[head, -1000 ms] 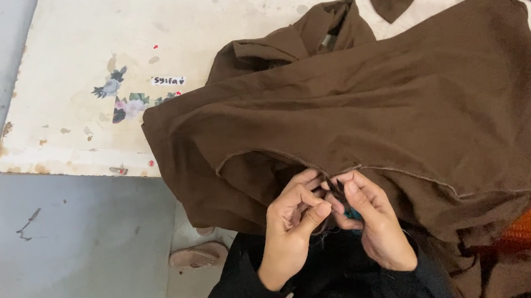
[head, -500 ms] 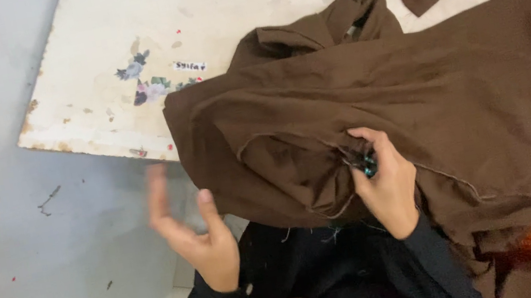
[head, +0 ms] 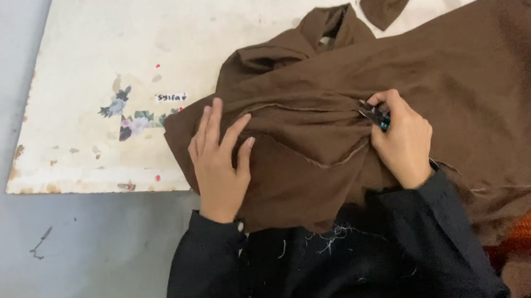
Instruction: Trimming loose threads from a brown garment using a thread trimmer at a quality control station.
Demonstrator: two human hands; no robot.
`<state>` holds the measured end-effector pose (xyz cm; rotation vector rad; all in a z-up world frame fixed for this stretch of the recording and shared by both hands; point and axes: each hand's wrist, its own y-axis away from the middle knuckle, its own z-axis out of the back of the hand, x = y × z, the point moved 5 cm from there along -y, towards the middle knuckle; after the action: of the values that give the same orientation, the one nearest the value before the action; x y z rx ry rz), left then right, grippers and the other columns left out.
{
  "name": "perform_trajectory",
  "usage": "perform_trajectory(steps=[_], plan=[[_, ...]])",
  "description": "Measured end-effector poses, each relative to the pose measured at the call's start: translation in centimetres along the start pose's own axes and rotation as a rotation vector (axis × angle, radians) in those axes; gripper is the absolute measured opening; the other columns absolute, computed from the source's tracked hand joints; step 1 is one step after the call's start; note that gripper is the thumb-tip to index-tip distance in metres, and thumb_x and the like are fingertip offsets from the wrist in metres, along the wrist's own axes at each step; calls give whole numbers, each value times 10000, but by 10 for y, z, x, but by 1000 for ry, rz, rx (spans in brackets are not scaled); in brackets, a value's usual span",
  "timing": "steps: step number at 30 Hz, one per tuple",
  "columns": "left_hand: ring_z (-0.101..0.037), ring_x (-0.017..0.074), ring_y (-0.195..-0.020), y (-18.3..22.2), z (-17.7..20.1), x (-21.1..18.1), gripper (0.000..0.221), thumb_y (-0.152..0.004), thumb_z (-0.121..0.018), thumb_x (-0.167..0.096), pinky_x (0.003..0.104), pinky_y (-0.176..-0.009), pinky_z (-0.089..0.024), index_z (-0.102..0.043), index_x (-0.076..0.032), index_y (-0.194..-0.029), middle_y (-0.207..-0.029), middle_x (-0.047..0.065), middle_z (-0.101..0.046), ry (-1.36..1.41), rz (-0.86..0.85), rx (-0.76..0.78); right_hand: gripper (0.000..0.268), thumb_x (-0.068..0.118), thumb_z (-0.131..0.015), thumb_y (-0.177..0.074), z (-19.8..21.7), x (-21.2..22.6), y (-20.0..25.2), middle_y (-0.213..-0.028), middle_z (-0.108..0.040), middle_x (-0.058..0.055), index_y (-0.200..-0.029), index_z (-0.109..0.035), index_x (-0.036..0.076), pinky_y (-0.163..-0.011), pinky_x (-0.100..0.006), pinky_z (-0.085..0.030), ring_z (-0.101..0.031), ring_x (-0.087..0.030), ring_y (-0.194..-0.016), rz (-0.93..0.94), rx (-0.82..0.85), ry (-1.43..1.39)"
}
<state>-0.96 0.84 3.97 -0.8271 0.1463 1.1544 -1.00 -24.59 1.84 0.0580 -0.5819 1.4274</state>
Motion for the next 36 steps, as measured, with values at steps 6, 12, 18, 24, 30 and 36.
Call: perform_trajectory(steps=[6, 12, 18, 24, 30, 36], plan=[[-560, 212, -744, 23, 15, -37, 159, -776, -574, -18, 323, -684, -469, -634, -46, -922, -892, 65, -616, 198, -112, -471, 340, -9, -610, -651, -1, 0, -2, -776, -624, -74, -920, -504, 171, -606, -465, -451, -599, -364, -682, -4, 3, -12], [-522, 224, -763, 9, 5, -23, 292, -736, -678, -252, 347, -753, -406, -567, -93, -955, -854, 43, -554, 74, -41, -297, 334, -3, -594, -665, -5, -6, -2, -790, -616, -81, -937, -500, 166, -617, -453, -456, -597, -365, -698, 9, 17, -15], [-536, 153, -476, 24, 62, 7, 190, -794, -557, 22, 258, -569, -448, -587, -79, -637, -551, 44, -576, 458, 332, -568, 350, -30, -624, -643, -5, -7, 1, -798, -628, -108, -926, -522, 149, -632, -464, -454, -599, -375, -712, -20, 8, -42], [-374, 302, -1164, 56, 55, -6, 404, -837, -598, -56, 438, -902, -261, -331, -42, -1140, -1214, 165, -414, 292, 305, -834, 350, -29, -633, -645, -4, -5, -1, -803, -628, -104, -928, -525, 147, -630, -468, -450, -597, -378, -713, -24, -6, -45], [-517, 291, -984, 28, -28, -70, 299, -785, -570, -319, 493, -781, -385, -589, -106, -994, -1080, 66, -570, 269, -142, -71, 327, 25, -645, -662, -8, -11, -4, -800, -622, -106, -936, -527, 159, -623, -488, -447, -591, -391, -730, -6, -4, -42], [-499, 224, -966, 21, -52, -40, 234, -780, -582, -363, 441, -846, -293, -577, -151, -879, -1056, 5, -554, 317, -59, 243, 280, 4, -651, -679, 6, 1, -5, -767, -591, -150, -915, -539, 104, -607, -462, -441, -570, -404, -720, 64, -60, -222]])
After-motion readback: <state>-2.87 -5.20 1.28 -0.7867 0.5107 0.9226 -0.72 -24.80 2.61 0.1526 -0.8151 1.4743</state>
